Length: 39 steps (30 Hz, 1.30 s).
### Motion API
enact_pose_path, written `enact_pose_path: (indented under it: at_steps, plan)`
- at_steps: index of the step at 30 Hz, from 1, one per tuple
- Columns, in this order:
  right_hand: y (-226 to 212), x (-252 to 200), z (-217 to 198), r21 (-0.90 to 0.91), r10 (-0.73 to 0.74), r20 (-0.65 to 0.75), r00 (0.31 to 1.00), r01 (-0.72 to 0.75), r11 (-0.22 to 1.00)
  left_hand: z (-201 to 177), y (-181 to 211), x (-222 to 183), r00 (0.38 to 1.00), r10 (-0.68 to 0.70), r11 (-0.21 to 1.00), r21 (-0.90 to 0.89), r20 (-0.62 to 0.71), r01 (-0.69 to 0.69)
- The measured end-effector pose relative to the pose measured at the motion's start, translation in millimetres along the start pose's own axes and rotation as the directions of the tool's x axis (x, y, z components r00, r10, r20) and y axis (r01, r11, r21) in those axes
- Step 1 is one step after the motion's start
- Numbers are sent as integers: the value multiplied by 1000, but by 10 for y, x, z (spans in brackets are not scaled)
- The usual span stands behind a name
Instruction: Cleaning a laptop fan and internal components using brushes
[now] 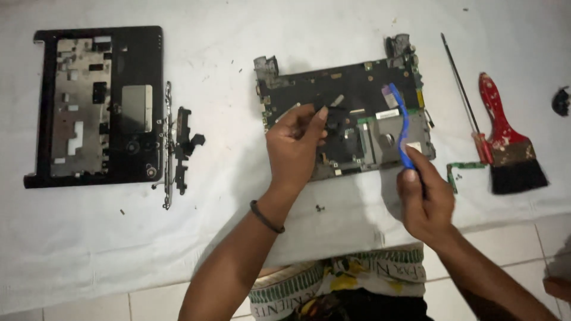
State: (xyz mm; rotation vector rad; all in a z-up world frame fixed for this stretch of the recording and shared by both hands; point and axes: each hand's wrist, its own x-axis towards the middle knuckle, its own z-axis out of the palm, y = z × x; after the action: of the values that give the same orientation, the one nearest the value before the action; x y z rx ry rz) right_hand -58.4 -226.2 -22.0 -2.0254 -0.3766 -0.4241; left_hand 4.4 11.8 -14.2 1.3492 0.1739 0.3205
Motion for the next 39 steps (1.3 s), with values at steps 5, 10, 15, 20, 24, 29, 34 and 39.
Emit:
enact_pose_path:
  at_steps: [5, 10, 15, 20, 24, 29, 34, 39]
  plan:
    - [-231, 526, -60, -85, -139, 33, 990, 141, 986, -26, 151, 43, 1000, -14, 995, 103, -2, 14]
    - [-68, 990, 19, -92, -75, 131, 989, 87, 992, -17, 114, 101, 998, -38, 992, 115, -46, 43]
    - [259, 870, -40, -218, -121, 184, 975, 161, 963, -6, 154, 94, 995, -96, 993, 62, -38, 99]
    - [365, 904, -39, -164, -327, 329, 886, 395, 904, 8, 198, 91, 990, -142, 989, 34, -13, 143]
    - [387, 885, -2, -349, -91, 435, 896, 261, 900, 21, 190, 58, 993, -105, 992, 71, 61, 101]
    - [452, 847, 3, -360, -209, 515, 831, 431, 827, 11, 101, 36, 993, -70, 997, -14, 91, 71]
    - [263, 902, 94, -407, -199, 460, 865, 405, 819, 15, -140, 24, 999, 1, 975, -223, 42, 8]
    - [472, 779, 87, -495, -182, 413, 892, 388, 777, 38, -113, -14, 998, -29, 965, -257, 59, 44]
